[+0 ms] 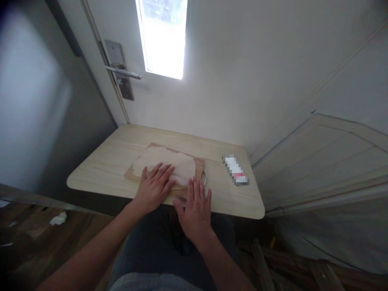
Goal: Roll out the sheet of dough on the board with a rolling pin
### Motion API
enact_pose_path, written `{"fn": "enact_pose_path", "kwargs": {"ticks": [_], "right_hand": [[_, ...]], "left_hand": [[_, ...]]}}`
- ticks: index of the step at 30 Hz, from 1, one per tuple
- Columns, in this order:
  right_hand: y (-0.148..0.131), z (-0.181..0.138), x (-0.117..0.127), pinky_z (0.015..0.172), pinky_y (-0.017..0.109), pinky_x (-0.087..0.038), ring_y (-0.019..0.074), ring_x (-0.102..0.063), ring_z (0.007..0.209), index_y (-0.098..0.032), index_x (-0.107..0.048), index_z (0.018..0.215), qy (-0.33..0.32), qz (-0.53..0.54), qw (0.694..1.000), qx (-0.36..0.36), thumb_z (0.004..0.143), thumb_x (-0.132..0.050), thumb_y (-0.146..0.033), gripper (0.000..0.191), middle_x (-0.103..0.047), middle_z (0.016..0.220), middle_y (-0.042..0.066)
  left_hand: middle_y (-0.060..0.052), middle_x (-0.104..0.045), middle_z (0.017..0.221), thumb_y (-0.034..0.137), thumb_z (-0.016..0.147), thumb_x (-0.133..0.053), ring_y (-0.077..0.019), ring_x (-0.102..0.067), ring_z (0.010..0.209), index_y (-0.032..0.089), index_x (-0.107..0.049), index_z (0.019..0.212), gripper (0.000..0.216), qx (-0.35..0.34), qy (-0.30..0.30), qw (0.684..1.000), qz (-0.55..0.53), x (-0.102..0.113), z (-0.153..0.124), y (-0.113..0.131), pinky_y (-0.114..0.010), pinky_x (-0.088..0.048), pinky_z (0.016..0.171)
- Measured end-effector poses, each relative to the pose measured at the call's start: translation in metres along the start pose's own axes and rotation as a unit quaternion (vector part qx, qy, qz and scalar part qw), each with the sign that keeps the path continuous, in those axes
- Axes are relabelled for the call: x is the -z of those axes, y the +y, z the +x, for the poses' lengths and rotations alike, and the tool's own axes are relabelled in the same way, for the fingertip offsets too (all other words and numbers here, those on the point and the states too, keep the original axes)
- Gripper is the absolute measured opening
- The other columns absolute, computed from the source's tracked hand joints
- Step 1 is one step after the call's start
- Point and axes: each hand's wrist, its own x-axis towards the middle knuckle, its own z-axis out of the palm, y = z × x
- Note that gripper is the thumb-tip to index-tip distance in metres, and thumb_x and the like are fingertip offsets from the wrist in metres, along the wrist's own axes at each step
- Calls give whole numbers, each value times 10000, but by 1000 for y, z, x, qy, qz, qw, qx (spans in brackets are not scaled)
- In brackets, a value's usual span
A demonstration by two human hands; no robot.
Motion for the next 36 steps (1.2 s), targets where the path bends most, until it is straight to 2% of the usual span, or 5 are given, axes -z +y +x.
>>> {"fn": "enact_pose_path", "kwargs": {"ticks": [5, 9, 15, 18, 36], "right_hand": [[-15, -32, 4, 1155, 591, -216, 351, -219, 1490, -65, -263, 1552, 10, 0, 1000, 3, 978, -454, -531, 764, -328, 1582, 213], [-9, -22, 0, 1158, 588, -200, 334, -312, 1446, -82, -352, 1508, 34, 21, 999, 2, 992, -456, -486, 664, -423, 1525, 212], [15, 13, -14, 1102, 536, -286, 286, -503, 1210, -176, -584, 1296, 88, 88, 992, -38, 994, -480, -386, 383, -632, 1245, 133], [25, 20, -20, 1027, 473, -368, 267, -525, 1077, -178, -642, 1145, 110, 136, 984, -36, 976, -521, -380, 290, -659, 1089, 108], [71, 20, -23, 893, 457, -457, 285, -548, 984, -159, -649, 1084, 138, 197, 961, -137, 958, -486, -522, 417, -665, 1000, 137]], "left_hand": [[-41, -436, 1562, 433, 1020, -373, -269, -296, 1488, 301, -408, 1502, 501, -5, -22, 1000, 9, 12, -34, 3, -615, -125, 1205], [-51, -477, 1531, 453, 1025, -351, -260, -352, 1464, 310, -458, 1468, 478, -5, -31, 1000, -1, 19, -30, -8, -629, -130, 1202], [-110, -454, 1541, 428, 1030, -272, -301, -386, 1442, 240, -459, 1471, 514, 158, -2, 987, 25, 22, 0, -56, -674, -274, 1131], [-115, -490, 1514, 404, 1031, -259, -302, -430, 1412, 228, -537, 1404, 498, 175, -21, 984, 31, 18, 0, -67, -680, -308, 1109], [-82, -486, 1519, 349, 952, -521, -309, -393, 1432, 293, -404, 1510, 572, 27, 26, 998, 58, -5, -94, 2, -629, -71, 1200]]}}
